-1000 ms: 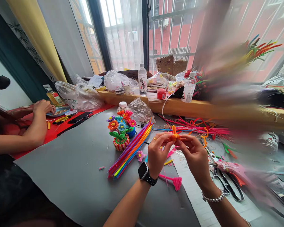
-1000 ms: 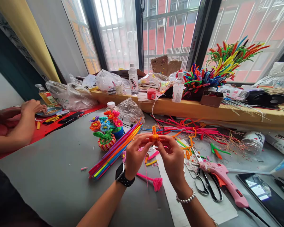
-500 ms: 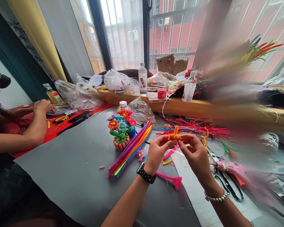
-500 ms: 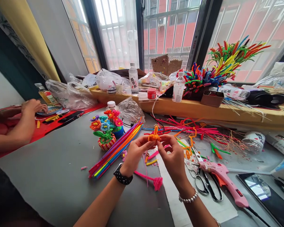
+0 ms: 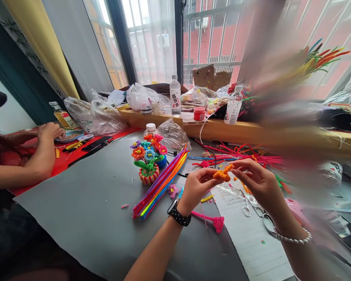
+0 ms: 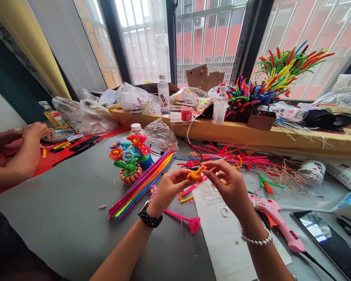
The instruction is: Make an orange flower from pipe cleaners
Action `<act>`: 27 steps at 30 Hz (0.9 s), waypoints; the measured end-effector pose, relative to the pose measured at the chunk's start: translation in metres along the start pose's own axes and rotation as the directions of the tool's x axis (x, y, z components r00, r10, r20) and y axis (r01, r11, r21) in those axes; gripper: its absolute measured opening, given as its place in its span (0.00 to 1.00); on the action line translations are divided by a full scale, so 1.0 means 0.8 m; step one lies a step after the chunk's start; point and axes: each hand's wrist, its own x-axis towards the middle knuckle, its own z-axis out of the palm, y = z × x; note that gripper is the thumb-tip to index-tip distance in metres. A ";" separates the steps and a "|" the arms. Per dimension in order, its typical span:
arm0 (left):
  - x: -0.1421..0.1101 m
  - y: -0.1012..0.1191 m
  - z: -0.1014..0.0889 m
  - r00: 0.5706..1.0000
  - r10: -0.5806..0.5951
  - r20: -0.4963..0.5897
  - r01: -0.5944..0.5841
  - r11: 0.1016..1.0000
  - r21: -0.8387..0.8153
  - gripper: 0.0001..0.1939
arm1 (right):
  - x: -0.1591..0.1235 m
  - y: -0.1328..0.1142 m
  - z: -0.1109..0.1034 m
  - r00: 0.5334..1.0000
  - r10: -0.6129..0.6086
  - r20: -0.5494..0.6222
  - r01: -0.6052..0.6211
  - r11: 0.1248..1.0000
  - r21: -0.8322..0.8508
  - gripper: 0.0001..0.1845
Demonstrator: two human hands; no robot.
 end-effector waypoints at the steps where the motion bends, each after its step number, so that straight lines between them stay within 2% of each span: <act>1: 0.000 0.000 0.000 1.000 0.003 -0.002 -0.003 1.000 0.014 0.15 | 0.000 -0.001 -0.001 1.000 0.004 0.008 -0.004 1.000 -0.004 0.10; 8: -0.001 -0.003 0.000 0.999 0.034 -0.009 -0.033 0.996 0.078 0.15 | 0.000 0.003 -0.002 1.000 -0.022 -0.005 0.022 0.999 -0.032 0.09; 14: -0.002 -0.003 -0.001 0.999 0.047 -0.020 -0.045 0.995 0.090 0.14 | -0.002 -0.001 0.004 0.998 0.021 -0.060 -0.025 0.998 -0.062 0.10; 19: -0.002 -0.002 0.001 0.999 0.032 -0.005 -0.032 0.997 0.071 0.14 | -0.002 -0.002 0.006 0.998 0.029 -0.051 -0.032 0.998 -0.047 0.10; 24: 0.000 -0.003 0.002 0.999 0.035 0.014 -0.036 0.999 0.030 0.17 | -0.002 -0.001 0.006 0.994 0.099 -0.049 -0.099 0.995 0.000 0.14; 27: 0.000 -0.004 0.001 0.997 0.079 -0.005 -0.078 0.991 0.110 0.18 | 0.000 0.002 0.006 0.989 0.150 0.003 -0.150 0.988 0.025 0.18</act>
